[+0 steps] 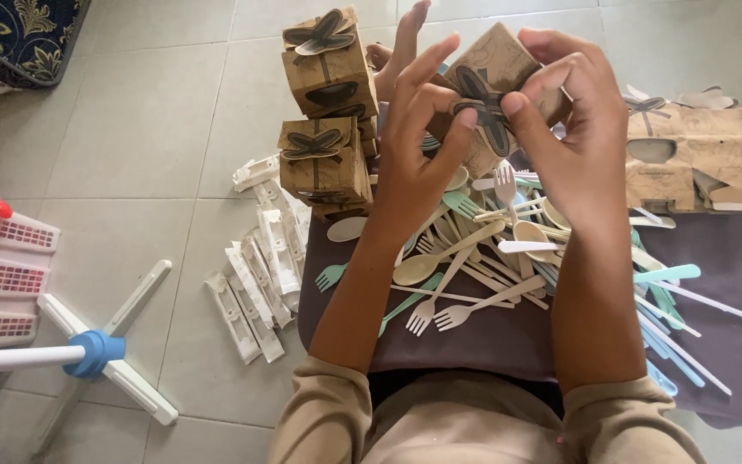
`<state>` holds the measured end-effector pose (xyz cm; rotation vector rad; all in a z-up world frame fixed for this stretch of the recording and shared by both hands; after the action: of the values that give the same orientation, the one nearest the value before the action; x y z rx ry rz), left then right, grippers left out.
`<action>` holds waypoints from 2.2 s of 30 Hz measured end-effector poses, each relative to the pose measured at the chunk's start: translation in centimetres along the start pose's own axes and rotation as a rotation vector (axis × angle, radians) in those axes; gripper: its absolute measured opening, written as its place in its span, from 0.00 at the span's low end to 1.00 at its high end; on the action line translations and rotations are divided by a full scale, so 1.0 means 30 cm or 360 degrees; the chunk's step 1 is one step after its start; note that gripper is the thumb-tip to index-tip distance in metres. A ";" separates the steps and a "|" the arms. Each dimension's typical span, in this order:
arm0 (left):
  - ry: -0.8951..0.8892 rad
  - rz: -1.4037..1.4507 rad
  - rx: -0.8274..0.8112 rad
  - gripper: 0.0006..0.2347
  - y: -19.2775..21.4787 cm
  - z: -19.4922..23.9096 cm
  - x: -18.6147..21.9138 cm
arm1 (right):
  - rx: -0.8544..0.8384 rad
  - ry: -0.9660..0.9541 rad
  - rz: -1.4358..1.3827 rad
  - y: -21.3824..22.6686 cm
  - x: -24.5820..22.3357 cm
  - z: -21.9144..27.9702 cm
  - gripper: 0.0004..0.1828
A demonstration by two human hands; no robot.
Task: A person sitting on the floor assembles small cardboard gift boxes by folding and tucking flaps, then stacks them next to a pile of plastic cutlery.
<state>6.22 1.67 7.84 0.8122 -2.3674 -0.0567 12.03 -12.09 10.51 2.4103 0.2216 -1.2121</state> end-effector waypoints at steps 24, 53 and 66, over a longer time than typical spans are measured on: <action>0.0032 0.0147 -0.0187 0.03 -0.024 0.003 0.016 | 0.0035 0.0107 -0.0008 -0.008 -0.016 0.008 0.09; 0.0090 0.0401 0.0115 0.17 0.031 0.006 -0.042 | -0.0084 0.0125 -0.0049 0.004 -0.036 0.001 0.17; 0.0066 0.0223 0.0382 0.14 0.208 -0.007 0.011 | -0.0233 0.0216 0.0451 -0.157 -0.041 0.030 0.53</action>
<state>2.76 6.56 9.62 0.7460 -2.4142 0.3047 9.07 -8.23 9.58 2.3033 0.0068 -0.8775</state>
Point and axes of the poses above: each hand's wrist, its own z-axis away from the middle knuckle, its own y-axis out of the back of the hand, x = y × z, the point moved 10 cm from there along -z, towards the middle knuckle, and after that the axes turned 13 degrees about -y, right-handed, at the moved point
